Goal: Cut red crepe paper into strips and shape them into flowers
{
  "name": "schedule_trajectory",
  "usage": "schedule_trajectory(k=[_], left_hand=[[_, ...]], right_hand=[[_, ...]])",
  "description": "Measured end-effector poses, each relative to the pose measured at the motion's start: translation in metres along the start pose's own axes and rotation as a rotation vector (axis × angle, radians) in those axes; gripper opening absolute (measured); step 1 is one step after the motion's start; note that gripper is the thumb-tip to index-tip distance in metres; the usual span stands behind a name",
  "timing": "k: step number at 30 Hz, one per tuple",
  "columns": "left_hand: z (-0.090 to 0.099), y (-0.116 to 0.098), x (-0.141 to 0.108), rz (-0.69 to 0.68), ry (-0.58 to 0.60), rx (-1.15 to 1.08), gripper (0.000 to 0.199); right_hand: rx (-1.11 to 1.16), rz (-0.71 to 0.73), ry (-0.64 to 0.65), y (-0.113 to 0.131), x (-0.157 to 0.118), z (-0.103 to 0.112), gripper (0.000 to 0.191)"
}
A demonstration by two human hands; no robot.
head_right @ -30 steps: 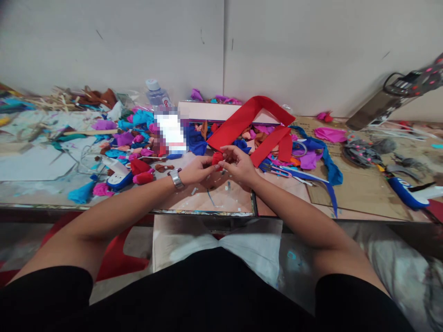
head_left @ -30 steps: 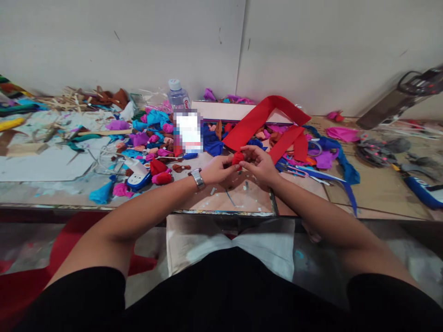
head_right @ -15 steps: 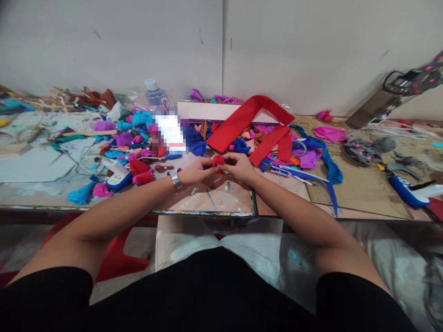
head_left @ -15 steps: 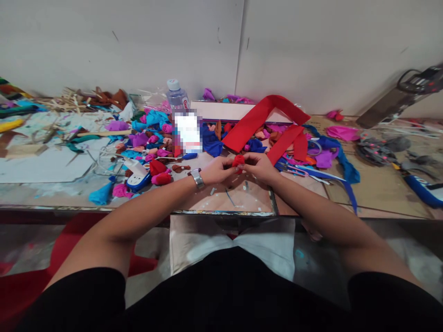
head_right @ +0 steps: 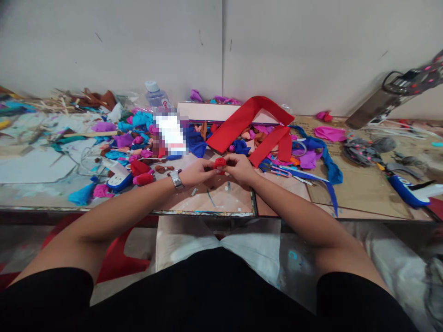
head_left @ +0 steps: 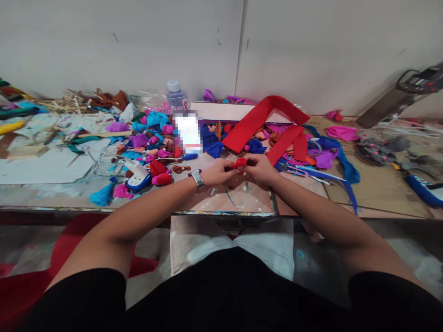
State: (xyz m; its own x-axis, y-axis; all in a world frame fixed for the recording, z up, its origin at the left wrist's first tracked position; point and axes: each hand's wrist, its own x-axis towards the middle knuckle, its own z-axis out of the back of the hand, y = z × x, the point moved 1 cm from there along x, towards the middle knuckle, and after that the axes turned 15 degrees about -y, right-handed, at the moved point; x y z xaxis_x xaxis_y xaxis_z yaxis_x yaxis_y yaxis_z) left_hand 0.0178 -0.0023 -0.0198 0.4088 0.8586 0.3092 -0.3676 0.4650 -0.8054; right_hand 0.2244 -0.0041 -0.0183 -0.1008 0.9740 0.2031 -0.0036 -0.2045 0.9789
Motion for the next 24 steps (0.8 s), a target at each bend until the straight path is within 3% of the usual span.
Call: schedule_trajectory(k=[5, 10, 15, 24], left_hand=[[0.0002, 0.0039, 0.0001, -0.030, 0.035, 0.047, 0.051], [0.0011, 0.0013, 0.0001, -0.015, 0.029, 0.052, 0.051], [0.0017, -0.0009, 0.0008, -0.012, 0.038, 0.050, 0.051], [0.0018, -0.0055, -0.0039, 0.044, 0.058, -0.021, 0.045]], right_hand=[[-0.067, 0.023, 0.040, 0.0027, -0.0009, 0.0008, 0.040], [-0.049, -0.005, -0.022, 0.0049, -0.0029, 0.0000, 0.042], [-0.058, -0.014, 0.039, 0.0091, -0.0031, -0.0011, 0.044], [-0.032, -0.036, -0.081, 0.0102, -0.0020, -0.0009, 0.047]])
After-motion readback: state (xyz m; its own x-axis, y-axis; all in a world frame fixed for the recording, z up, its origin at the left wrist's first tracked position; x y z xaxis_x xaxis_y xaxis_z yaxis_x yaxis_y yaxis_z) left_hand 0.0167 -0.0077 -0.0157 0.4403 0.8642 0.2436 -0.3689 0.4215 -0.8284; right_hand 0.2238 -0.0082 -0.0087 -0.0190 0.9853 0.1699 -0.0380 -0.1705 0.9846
